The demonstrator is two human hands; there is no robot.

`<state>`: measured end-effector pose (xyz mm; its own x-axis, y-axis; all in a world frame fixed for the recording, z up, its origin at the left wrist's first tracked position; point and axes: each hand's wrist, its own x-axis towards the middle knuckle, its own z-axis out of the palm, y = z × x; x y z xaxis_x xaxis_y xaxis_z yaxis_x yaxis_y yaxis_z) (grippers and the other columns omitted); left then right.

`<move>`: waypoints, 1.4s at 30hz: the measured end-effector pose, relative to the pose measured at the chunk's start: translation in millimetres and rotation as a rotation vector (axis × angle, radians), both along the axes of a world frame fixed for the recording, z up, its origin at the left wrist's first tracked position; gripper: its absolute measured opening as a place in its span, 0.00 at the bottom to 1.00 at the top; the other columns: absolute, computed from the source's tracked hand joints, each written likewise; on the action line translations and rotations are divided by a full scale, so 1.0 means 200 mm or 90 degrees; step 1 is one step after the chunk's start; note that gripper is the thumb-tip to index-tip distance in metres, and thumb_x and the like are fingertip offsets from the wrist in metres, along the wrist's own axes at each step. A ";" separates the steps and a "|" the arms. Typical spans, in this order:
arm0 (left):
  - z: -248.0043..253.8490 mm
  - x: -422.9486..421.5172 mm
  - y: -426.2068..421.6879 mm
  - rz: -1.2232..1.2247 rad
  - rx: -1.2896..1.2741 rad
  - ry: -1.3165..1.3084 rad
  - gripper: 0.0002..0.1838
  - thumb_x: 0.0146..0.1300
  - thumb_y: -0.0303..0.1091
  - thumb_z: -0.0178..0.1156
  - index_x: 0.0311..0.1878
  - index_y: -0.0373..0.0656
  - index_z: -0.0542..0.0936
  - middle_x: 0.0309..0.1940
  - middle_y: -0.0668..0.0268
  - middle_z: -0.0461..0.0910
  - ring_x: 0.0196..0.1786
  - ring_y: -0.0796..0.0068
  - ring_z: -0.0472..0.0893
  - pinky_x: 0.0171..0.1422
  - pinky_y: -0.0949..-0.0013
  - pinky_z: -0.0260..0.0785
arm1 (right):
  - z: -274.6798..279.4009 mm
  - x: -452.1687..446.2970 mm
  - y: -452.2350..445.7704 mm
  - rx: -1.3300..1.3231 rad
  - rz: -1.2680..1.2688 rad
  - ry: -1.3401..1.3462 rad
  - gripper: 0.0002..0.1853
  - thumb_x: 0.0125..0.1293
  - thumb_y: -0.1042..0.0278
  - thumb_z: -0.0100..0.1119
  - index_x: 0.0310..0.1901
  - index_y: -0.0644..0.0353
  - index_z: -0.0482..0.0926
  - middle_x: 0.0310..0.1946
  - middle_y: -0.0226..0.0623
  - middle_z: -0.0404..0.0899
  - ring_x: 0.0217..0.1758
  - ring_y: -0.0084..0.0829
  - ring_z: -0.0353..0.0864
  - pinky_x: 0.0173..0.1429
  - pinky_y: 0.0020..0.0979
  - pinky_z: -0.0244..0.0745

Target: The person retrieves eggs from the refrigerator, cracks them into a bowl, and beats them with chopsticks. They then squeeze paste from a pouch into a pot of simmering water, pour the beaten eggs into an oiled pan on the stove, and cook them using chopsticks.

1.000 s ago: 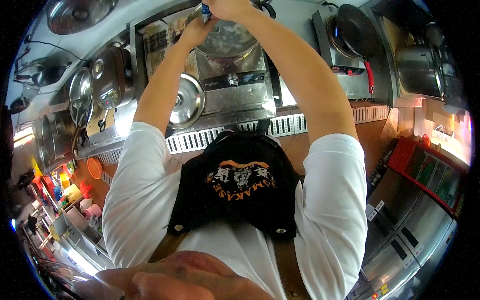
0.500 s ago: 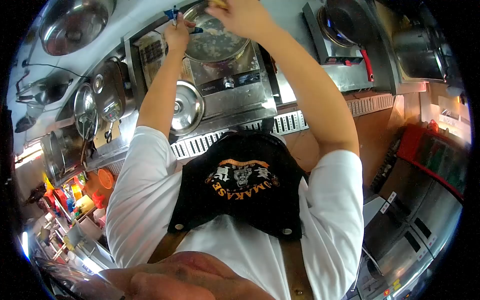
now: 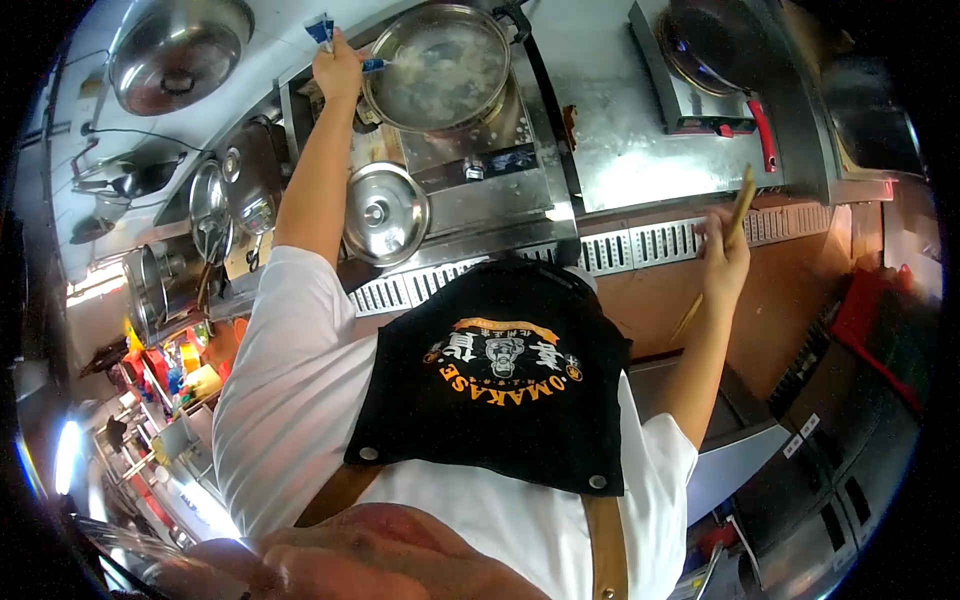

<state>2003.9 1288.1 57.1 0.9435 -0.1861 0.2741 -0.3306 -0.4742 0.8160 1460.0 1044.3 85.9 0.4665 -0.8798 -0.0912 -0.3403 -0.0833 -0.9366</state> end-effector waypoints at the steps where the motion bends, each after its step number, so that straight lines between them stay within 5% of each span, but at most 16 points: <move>1: 0.03 0.02 -0.01 0.002 -0.031 -0.004 0.22 0.68 0.44 0.51 0.28 0.31 0.75 0.18 0.59 0.80 0.24 0.68 0.82 0.31 0.65 0.72 | -0.01 -0.05 -0.02 0.005 0.001 -0.006 0.10 0.69 0.68 0.54 0.46 0.63 0.78 0.28 0.26 0.77 0.22 0.13 0.66 0.26 0.17 0.61; 7: 0.26 -0.09 -0.08 0.053 -0.002 -0.017 0.21 0.67 0.43 0.52 0.29 0.31 0.76 0.21 0.54 0.80 0.25 0.65 0.83 0.28 0.65 0.72 | -0.04 -0.23 -0.11 0.050 -0.070 0.028 0.11 0.70 0.64 0.54 0.46 0.62 0.78 0.27 0.29 0.78 0.23 0.14 0.67 0.26 0.18 0.62; 10: 0.28 -0.03 -0.09 0.054 0.034 -0.055 0.24 0.68 0.47 0.51 0.28 0.30 0.75 0.21 0.50 0.80 0.27 0.61 0.83 0.35 0.63 0.73 | -0.06 -0.27 -0.18 0.052 -0.064 0.029 0.11 0.70 0.64 0.53 0.45 0.62 0.78 0.27 0.29 0.78 0.23 0.14 0.67 0.26 0.18 0.62; 12: 0.24 0.04 -0.07 0.084 0.104 -0.150 0.20 0.66 0.44 0.51 0.32 0.33 0.78 0.27 0.47 0.80 0.33 0.45 0.80 0.39 0.54 0.70 | -0.06 -0.28 -0.23 0.043 -0.046 0.030 0.11 0.71 0.64 0.53 0.45 0.62 0.78 0.27 0.28 0.77 0.23 0.14 0.67 0.26 0.18 0.62; 15: 0.34 -0.07 -0.12 0.100 0.119 -0.177 0.20 0.65 0.44 0.50 0.33 0.34 0.78 0.30 0.45 0.79 0.39 0.38 0.77 0.44 0.50 0.68 | -0.08 -0.29 -0.30 0.054 -0.010 -0.001 0.11 0.71 0.64 0.52 0.45 0.62 0.78 0.27 0.28 0.77 0.23 0.14 0.66 0.27 0.17 0.62; 30: 0.31 -0.25 -0.10 0.187 0.184 -0.220 0.17 0.60 0.41 0.52 0.38 0.34 0.79 0.33 0.43 0.80 0.40 0.38 0.78 0.46 0.48 0.69 | -0.08 -0.28 -0.35 0.072 0.130 -0.007 0.13 0.71 0.62 0.52 0.45 0.64 0.78 0.25 0.27 0.75 0.22 0.14 0.65 0.26 0.19 0.60; 33: 0.31 -0.26 -0.09 0.202 0.100 -0.279 0.19 0.62 0.43 0.51 0.37 0.34 0.78 0.32 0.45 0.81 0.38 0.40 0.80 0.46 0.50 0.70 | -0.10 -0.27 -0.27 0.116 0.134 -0.033 0.12 0.71 0.64 0.52 0.46 0.63 0.78 0.26 0.26 0.75 0.23 0.13 0.64 0.26 0.18 0.58; 35: 0.35 -0.33 -0.05 0.099 -0.155 -0.155 0.23 0.69 0.52 0.47 0.36 0.40 0.79 0.28 0.55 0.81 0.33 0.56 0.80 0.42 0.59 0.68 | -0.10 -0.22 -0.20 0.091 0.159 -0.018 0.10 0.71 0.65 0.52 0.43 0.63 0.78 0.25 0.25 0.76 0.22 0.13 0.64 0.25 0.18 0.58; 38: 0.39 -0.43 0.09 0.191 -0.175 -0.047 0.27 0.70 0.57 0.43 0.36 0.41 0.77 0.24 0.64 0.77 0.28 0.69 0.75 0.39 0.65 0.67 | -0.11 -0.12 -0.08 0.093 0.233 -0.001 0.10 0.69 0.64 0.54 0.41 0.61 0.78 0.25 0.25 0.76 0.22 0.13 0.66 0.27 0.19 0.61; 40: 0.42 -0.56 0.17 0.223 -0.195 -0.069 0.28 0.70 0.59 0.41 0.35 0.42 0.76 0.22 0.67 0.73 0.23 0.72 0.69 0.32 0.66 0.64 | -0.09 -0.01 0.02 0.058 0.288 0.031 0.10 0.69 0.64 0.54 0.42 0.62 0.79 0.25 0.26 0.77 0.25 0.15 0.70 0.31 0.21 0.66; 42: 0.35 -0.62 0.29 0.223 -0.405 0.135 0.27 0.69 0.59 0.44 0.37 0.42 0.75 0.22 0.66 0.71 0.23 0.73 0.69 0.29 0.67 0.64 | -0.06 0.14 0.17 0.015 0.338 0.019 0.10 0.67 0.65 0.56 0.44 0.62 0.79 0.26 0.29 0.79 0.29 0.20 0.75 0.35 0.24 0.70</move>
